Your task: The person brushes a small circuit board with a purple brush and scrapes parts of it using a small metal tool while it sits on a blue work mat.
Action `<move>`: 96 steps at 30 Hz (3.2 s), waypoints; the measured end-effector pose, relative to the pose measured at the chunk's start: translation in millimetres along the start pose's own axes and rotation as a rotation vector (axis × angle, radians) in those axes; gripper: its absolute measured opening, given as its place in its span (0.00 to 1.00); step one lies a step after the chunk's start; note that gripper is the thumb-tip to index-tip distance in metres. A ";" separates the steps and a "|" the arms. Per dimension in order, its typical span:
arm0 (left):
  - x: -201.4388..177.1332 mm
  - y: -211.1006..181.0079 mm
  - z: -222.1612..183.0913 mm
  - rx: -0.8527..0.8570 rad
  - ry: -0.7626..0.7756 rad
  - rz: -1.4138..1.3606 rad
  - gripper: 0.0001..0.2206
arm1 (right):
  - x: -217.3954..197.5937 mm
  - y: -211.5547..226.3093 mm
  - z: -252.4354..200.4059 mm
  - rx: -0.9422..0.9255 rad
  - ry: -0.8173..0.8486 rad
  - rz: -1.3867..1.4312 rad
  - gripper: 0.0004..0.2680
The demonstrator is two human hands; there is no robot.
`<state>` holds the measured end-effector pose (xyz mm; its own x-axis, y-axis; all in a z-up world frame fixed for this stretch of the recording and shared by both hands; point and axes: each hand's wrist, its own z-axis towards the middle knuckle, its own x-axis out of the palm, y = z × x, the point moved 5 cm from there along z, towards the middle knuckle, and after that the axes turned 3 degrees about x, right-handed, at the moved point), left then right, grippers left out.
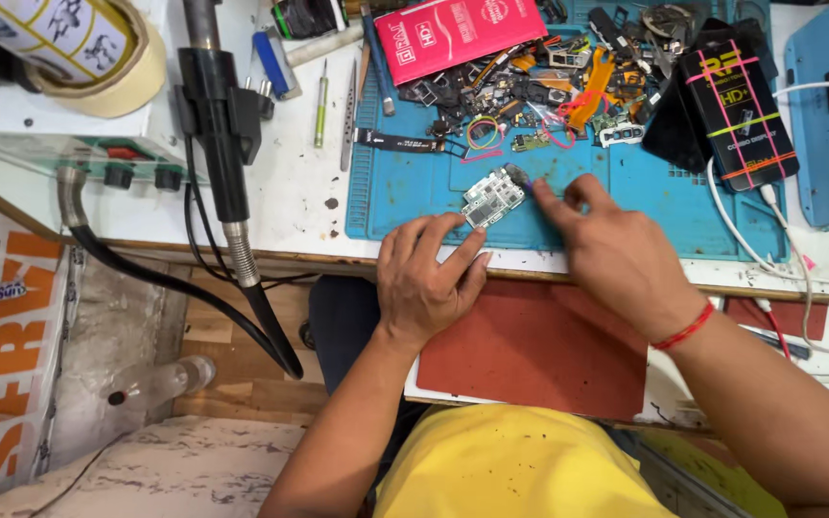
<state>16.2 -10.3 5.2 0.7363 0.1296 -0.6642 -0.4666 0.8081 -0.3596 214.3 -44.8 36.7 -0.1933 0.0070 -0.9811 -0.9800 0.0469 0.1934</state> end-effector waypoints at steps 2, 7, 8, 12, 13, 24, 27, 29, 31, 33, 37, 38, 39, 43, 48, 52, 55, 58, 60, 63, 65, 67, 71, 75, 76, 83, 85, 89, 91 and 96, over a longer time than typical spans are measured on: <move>1.4 1.6 -1.2 0.001 0.014 0.023 0.10 | -7.4 -9.1 -0.3 0.030 -0.025 0.098 0.23; 0.4 1.9 -1.3 0.004 0.021 0.008 0.11 | 2.7 12.4 -9.4 0.016 -0.001 0.171 0.24; 0.6 2.2 -0.2 0.011 0.020 0.008 0.11 | 8.7 14.9 -9.5 0.050 0.049 0.108 0.23; 3.1 2.9 2.5 0.009 0.050 0.029 0.11 | 9.2 3.4 10.1 0.059 -0.021 0.072 0.22; 1.7 1.9 3.0 0.012 0.049 0.025 0.11 | 8.8 5.7 1.6 0.052 -0.001 0.061 0.23; 2.0 2.5 -1.3 0.005 0.055 0.020 0.13 | 5.3 20.6 -2.5 0.001 -0.026 0.135 0.24; -0.4 -0.2 0.2 -0.009 0.080 0.023 0.14 | -1.9 35.3 -12.4 -0.067 -0.002 0.136 0.28; 0.2 2.0 4.1 -0.008 0.070 0.011 0.14 | -5.6 40.7 -15.8 -0.049 -0.026 0.170 0.26; -1.2 -2.1 -6.6 -0.036 0.083 0.005 0.14 | -6.5 26.0 -4.2 0.011 -0.004 0.068 0.24; 1.0 0.7 -6.0 -0.022 0.088 0.012 0.14 | -6.0 24.5 -5.7 -0.014 0.014 0.053 0.24; 2.3 -1.7 -7.6 -0.018 0.079 0.020 0.14 | -8.0 14.8 0.6 -0.016 0.004 0.027 0.22; 2.5 -0.4 -7.9 -0.022 0.082 0.018 0.14 | -9.2 6.9 8.7 0.037 -0.016 -0.021 0.21; 2.5 0.3 -7.5 -0.026 0.086 0.017 0.14 | -5.0 11.4 3.4 -0.029 0.032 0.009 0.21; 0.3 -0.4 -9.2 -0.040 0.081 0.003 0.15 | -1.9 5.2 7.2 -0.081 0.047 -0.005 0.21; 1.1 -2.0 -6.2 -0.031 0.078 0.010 0.16 | 4.1 2.4 5.4 -0.129 0.138 -0.006 0.25; 4.7 0.1 -9.3 -0.041 0.073 0.010 0.15 | 2.8 -4.6 6.8 -0.119 0.075 0.001 0.23; 2.5 2.9 -3.6 -0.030 0.057 0.018 0.15 | 2.3 5.0 7.5 -0.191 0.084 -0.011 0.23; 4.2 -0.8 -9.7 -0.044 0.080 0.013 0.15 | -1.4 -4.1 12.2 -0.124 0.078 -0.024 0.22; 3.3 1.1 -7.1 -0.038 0.067 0.027 0.15 | -2.9 -3.3 13.1 -0.128 0.070 -0.019 0.22; 1.8 -0.2 -6.6 -0.039 0.063 0.003 0.15 | 4.1 8.8 5.9 -0.159 0.101 -0.007 0.22; 2.7 -1.7 -10.5 -0.044 0.079 0.014 0.14 | -2.2 -9.9 15.4 -0.001 0.075 -0.058 0.21; 3.5 -0.5 -5.3 -0.034 0.065 0.021 0.14 | 0.6 6.5 -0.1 -0.137 0.096 -0.016 0.23; 0.7 -0.3 -9.2 -0.040 0.071 0.019 0.15 | -4.3 3.0 2.0 -0.060 0.041 -0.021 0.21; 2.2 -1.1 -4.9 -0.029 0.063 0.018 0.14 | -7.0 17.9 1.6 -0.172 0.037 0.017 0.24; 1.8 -0.9 -6.0 -0.033 0.061 0.023 0.14 | -7.1 20.5 -3.0 -0.169 0.043 0.014 0.24; 2.2 2.2 -2.5 -0.033 0.061 0.033 0.14 | 1.5 28.7 -7.6 -0.172 0.024 0.040 0.23; 3.0 -1.1 -8.0 -0.032 0.073 0.022 0.14 | 0.3 9.5 5.1 -0.048 0.008 0.013 0.21; 2.1 1.4 -3.9 -0.026 0.055 0.023 0.15 | -2.7 25.5 -5.4 -0.203 0.012 0.053 0.26; 1.9 0.0 -5.5 -0.028 0.058 0.025 0.15 | -3.9 17.8 3.1 -0.074 0.063 -0.024 0.24; 2.4 -1.3 -8.9 -0.041 0.062 0.011 0.15 | -7.3 34.8 -20.5 -0.077 0.109 0.007 0.28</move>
<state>14.2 -16.1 -1.8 0.7000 0.1017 -0.7068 -0.4949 0.7827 -0.3775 180.7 -63.7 50.6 -0.2003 -0.1018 -0.9744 -0.9785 -0.0294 0.2042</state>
